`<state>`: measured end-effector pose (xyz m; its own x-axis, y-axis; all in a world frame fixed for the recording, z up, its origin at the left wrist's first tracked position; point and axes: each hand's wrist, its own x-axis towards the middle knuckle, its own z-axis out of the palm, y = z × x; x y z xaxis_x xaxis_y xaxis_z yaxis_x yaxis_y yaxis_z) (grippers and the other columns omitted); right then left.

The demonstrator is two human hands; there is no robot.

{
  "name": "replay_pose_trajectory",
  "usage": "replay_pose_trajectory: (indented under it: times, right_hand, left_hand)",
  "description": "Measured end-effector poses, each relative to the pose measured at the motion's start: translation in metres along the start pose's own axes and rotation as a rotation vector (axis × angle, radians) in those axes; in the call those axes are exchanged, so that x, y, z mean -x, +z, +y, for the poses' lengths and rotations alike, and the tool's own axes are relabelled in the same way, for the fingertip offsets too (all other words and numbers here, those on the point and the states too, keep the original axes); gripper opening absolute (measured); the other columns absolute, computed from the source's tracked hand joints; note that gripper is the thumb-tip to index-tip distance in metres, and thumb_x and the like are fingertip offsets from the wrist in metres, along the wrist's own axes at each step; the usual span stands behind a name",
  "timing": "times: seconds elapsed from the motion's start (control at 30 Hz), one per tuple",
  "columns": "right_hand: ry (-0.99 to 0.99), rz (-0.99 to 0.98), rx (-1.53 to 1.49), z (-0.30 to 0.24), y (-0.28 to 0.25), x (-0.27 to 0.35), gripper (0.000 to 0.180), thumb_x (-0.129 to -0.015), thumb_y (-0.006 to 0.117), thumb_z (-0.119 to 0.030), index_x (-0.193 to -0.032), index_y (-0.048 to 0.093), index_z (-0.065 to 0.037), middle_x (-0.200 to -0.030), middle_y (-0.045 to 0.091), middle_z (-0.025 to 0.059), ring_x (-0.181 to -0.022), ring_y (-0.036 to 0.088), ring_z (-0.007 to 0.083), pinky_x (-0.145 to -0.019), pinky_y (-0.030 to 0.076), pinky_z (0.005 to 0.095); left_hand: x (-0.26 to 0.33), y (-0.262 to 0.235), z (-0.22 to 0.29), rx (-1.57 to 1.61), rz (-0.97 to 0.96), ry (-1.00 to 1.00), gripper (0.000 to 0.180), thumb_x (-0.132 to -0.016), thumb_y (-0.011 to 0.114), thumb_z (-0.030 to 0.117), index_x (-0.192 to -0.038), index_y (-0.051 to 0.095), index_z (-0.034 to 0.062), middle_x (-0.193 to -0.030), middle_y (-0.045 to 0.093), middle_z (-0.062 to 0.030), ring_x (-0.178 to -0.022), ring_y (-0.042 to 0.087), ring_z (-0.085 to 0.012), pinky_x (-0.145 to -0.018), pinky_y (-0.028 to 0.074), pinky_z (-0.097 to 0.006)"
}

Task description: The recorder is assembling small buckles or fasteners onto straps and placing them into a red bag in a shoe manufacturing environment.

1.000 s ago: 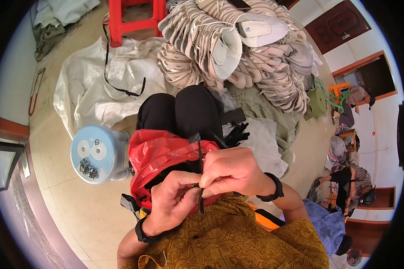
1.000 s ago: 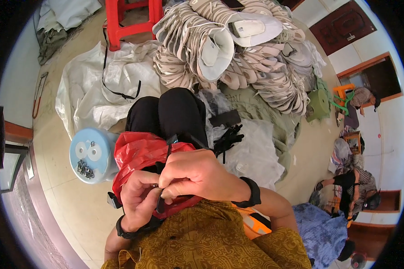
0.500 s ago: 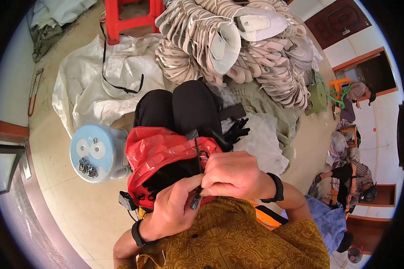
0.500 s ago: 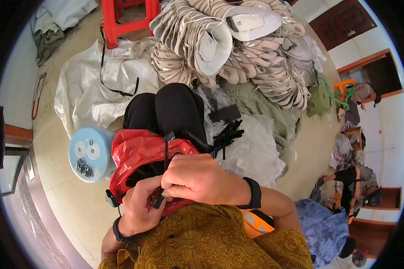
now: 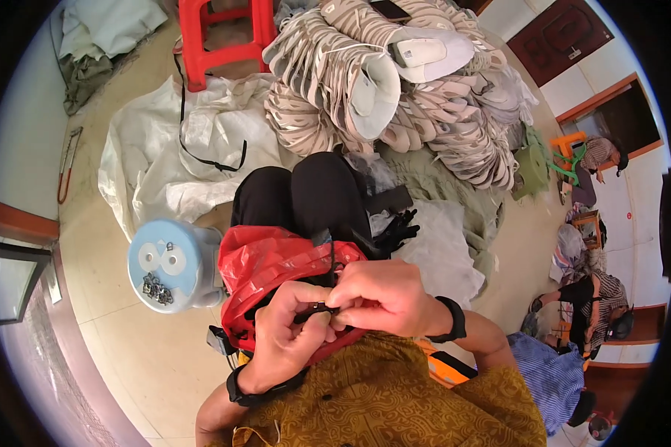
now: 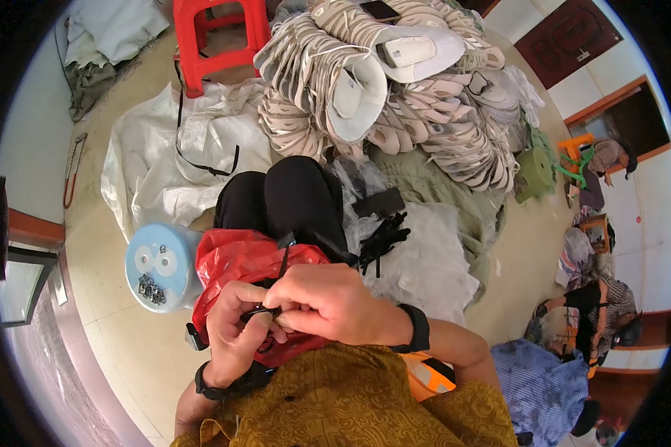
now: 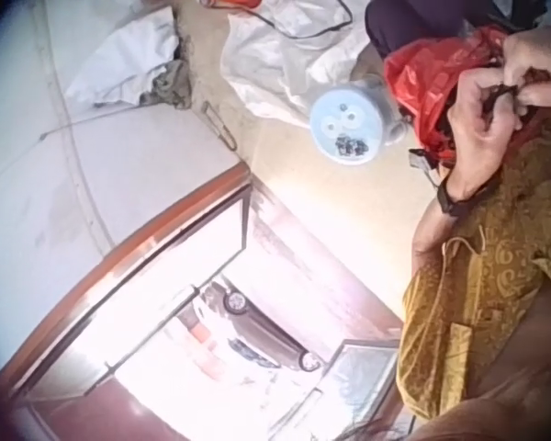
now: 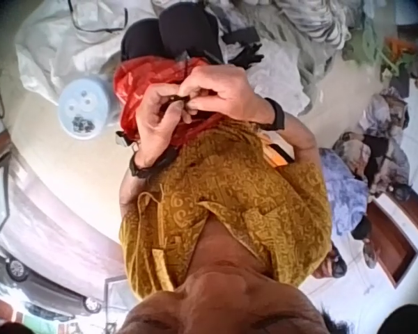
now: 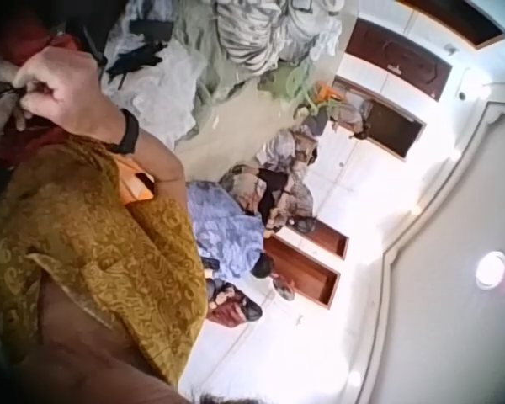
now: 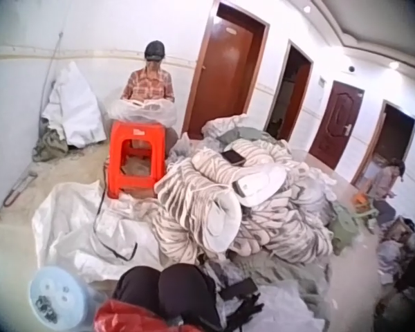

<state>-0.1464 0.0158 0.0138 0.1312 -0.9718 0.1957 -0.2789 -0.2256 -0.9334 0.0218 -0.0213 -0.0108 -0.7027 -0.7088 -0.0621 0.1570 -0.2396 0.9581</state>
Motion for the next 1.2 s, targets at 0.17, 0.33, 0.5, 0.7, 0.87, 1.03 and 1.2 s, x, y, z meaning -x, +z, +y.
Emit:
replay_pose_trajectory:
  times: [0.17, 0.33, 0.5, 0.7, 0.87, 1.03, 1.2]
  right_hand:
    - [-0.239, 0.1, 0.247, 0.002, 0.001, -0.004, 0.023, -0.062, 0.063, 0.003, -0.082, 0.057, -0.008, -0.064, 0.051, 0.0047, -0.055, 0.052, 0.0198, -0.048, 0.041, 0.0286]
    - [0.236, 0.136, -0.196, 0.019, -0.01, 0.005, 0.022, -0.064, 0.066, 0.002, -0.084, 0.057, -0.003, -0.069, 0.055, 0.0028, -0.061, 0.053, 0.0083, -0.053, 0.041, 0.0216]
    - [0.088, 0.139, -0.027, 0.02, -0.016, 0.002, 0.018, -0.063, 0.065, 0.004, -0.079, 0.058, -0.001, -0.072, 0.057, 0.0051, -0.065, 0.055, 0.0115, -0.057, 0.042, 0.0221]
    - [0.046, 0.081, -0.072, 0.023, -0.019, 0.001, 0.018, -0.06, 0.068, 0.003, -0.075, 0.059, 0.001, -0.073, 0.059, 0.0078, -0.069, 0.057, 0.0164, -0.062, 0.043, 0.0249]
    - [0.208, 0.125, -0.35, 0.023, -0.015, 0.002, 0.02, -0.06, 0.069, 0.003, -0.077, 0.059, 0.001, -0.071, 0.059, 0.0067, -0.066, 0.057, 0.014, -0.059, 0.043, 0.0237]
    - [-0.14, 0.028, 0.078, -0.005, -0.021, -0.012, 0.021, -0.064, 0.069, -0.002, -0.084, 0.062, -0.004, -0.062, 0.054, 0.0034, -0.053, 0.053, 0.0137, -0.048, 0.04, 0.0232]
    - [-0.246, -0.044, 0.154, 0.007, -0.022, -0.017, 0.02, -0.063, 0.071, -0.009, -0.082, 0.063, -0.008, -0.061, 0.053, 0.0021, -0.052, 0.052, 0.0162, -0.046, 0.039, 0.0255]
  left_hand:
    - [-0.01, 0.015, -0.007, -0.168, 0.168, 0.152, 0.015, -0.077, 0.041, -0.009, -0.089, 0.044, -0.0012, -0.073, 0.054, -0.0063, -0.055, 0.05, -0.0064, -0.048, 0.041, -0.018]
    - [-0.028, 0.012, -0.021, -0.293, 0.157, 0.173, 0.015, -0.075, 0.042, -0.008, -0.088, 0.044, -0.0007, -0.069, 0.053, -0.0041, -0.057, 0.05, -0.0067, -0.051, 0.042, -0.021]
    - [-0.026, 0.012, -0.001, -0.541, 0.118, 0.193, 0.02, -0.074, 0.048, -0.008, -0.092, 0.047, -0.0009, -0.068, 0.056, -0.0056, -0.059, 0.056, -0.009, -0.054, 0.044, -0.022]
    - [-0.023, 0.005, 0.007, -0.698, -0.048, 0.37, 0.034, -0.073, 0.05, -0.013, -0.104, 0.046, 0.002, -0.074, 0.062, -0.0101, -0.065, 0.061, -0.0121, -0.056, 0.049, -0.023]
    - [-0.027, -0.003, 0.01, -0.538, -0.096, 0.217, 0.03, -0.076, 0.046, -0.014, -0.102, 0.046, 0.0016, -0.074, 0.063, -0.008, -0.064, 0.06, -0.0102, -0.055, 0.049, -0.021]
    - [-0.03, -0.002, 0.011, -0.838, 0.008, 0.396, 0.031, -0.069, 0.056, -0.008, -0.097, 0.052, 0.002, -0.07, 0.06, -0.0101, -0.058, 0.059, -0.018, -0.052, 0.046, -0.025]
    - [-0.032, -0.003, 0.016, -0.893, 0.006, 0.435, 0.028, -0.066, 0.061, 0.0, -0.093, 0.055, 0.0046, -0.067, 0.056, -0.0084, -0.059, 0.058, -0.023, -0.051, 0.045, -0.03]
